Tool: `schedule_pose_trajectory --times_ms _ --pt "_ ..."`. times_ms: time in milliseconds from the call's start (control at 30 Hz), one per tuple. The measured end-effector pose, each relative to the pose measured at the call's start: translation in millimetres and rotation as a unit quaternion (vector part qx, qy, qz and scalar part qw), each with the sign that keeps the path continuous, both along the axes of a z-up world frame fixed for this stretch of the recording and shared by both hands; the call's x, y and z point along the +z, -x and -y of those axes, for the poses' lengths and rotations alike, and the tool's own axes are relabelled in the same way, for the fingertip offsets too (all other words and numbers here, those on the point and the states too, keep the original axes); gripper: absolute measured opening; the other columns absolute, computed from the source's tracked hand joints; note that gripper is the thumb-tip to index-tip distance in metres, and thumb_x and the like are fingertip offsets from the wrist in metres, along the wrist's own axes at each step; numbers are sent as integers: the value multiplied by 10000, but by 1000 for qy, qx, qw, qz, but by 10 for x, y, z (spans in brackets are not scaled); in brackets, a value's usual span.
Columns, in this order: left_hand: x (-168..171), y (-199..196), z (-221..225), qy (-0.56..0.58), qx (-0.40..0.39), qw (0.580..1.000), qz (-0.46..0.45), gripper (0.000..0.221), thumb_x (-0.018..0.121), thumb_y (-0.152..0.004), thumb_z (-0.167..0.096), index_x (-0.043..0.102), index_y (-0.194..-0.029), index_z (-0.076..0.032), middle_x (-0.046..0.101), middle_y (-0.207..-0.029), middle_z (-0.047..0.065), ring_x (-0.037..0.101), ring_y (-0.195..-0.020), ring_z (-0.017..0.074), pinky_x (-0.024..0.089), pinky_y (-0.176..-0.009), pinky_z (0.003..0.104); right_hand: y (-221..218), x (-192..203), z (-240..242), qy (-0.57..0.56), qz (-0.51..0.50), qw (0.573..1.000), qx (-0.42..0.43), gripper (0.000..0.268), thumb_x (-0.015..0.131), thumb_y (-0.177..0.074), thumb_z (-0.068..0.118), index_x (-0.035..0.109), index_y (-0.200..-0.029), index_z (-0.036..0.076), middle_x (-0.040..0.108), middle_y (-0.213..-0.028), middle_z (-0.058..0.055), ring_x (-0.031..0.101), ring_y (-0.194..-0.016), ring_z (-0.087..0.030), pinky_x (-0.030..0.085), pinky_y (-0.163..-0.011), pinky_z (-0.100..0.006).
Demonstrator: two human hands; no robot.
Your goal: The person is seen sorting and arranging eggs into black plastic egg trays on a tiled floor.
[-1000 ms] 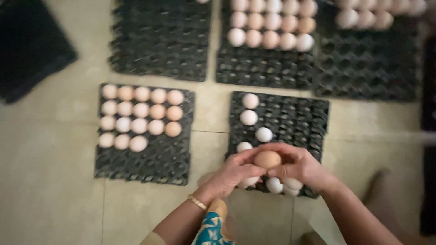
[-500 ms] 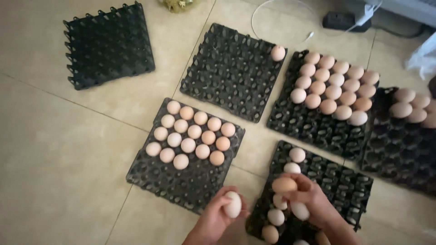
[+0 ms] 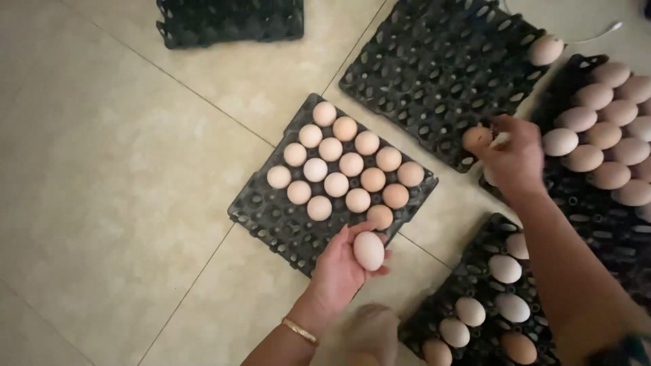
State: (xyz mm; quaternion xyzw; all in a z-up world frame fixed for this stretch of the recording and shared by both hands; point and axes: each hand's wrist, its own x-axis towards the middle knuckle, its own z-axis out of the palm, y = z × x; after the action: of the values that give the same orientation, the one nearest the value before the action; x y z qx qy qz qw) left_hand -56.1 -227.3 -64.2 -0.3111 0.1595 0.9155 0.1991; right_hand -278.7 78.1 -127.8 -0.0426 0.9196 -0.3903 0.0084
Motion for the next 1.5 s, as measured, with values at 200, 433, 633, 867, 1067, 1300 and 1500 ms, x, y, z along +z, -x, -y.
schedule_pose_trajectory --times_ms 200,433,633,867,1067,1300,1500 --pt "-38 -58 -43 -3 -11 999 -30 473 489 -951 -173 541 -1407 -57 595 -1332 215 608 -1115 361 547 -842 475 -840 240 -408 647 279 693 -151 316 675 -996 286 688 -1153 12 702 -1080 -145 668 -999 -325 554 -831 -476" --pt "119 -155 -111 57 -66 996 11 540 481 -915 -120 476 -1455 -117 626 -1271 228 676 -1040 406 585 -739 438 -1642 753 -74 782 336 518 -82 580 515 -766 -127 550 -1343 -78 542 -1369 -337 419 -1364 -587 378 -1136 -622" --pt "97 -147 -137 18 -22 999 20 481 515 -999 -300 547 -1432 -92 627 -1330 185 641 -1115 364 568 -844 469 -1822 795 99 750 383 536 -57 694 494 -742 -166 509 -1422 -31 532 -1437 -284 455 -1374 -536 427 -1110 -561" --pt "8 -148 -103 5 -21 999 25 529 418 -1028 -432 596 -1451 -168 655 -1398 180 609 -1283 449 571 -992 575 -1748 1432 683 549 469 633 -280 773 255 -784 -178 394 -1536 -59 461 -1490 -383 451 -1328 -522 326 -1184 -627" --pt "117 -128 -76 69 -35 997 27 480 519 -963 -217 582 -1435 -153 671 -1346 197 645 -1227 450 604 -966 544 -1839 1213 700 568 488 605 -271 864 270 -681 -174 428 -1523 -66 490 -1440 -376 473 -1301 -514 341 -1179 -627" --pt "34 -14 289 540 -110 831 -74 622 827 -814 -92 580 -1383 -127 601 -1339 153 620 -1232 322 613 -952 432 -2060 583 1025 298 357 883 -60 635 800 -726 45 693 -1335 189 725 -1078 -145 689 -918 -296 598 -802 -420" --pt "-84 235 364 858 -162 366 -323 269 822 -751 -238 644 -940 -169 682 -951 75 686 -938 314 542 -785 451 -2120 -171 1742 -130 -47 976 169 528 793 -764 255 618 -1257 325 617 -1321 32 694 -1079 -222 608 -800 -400"
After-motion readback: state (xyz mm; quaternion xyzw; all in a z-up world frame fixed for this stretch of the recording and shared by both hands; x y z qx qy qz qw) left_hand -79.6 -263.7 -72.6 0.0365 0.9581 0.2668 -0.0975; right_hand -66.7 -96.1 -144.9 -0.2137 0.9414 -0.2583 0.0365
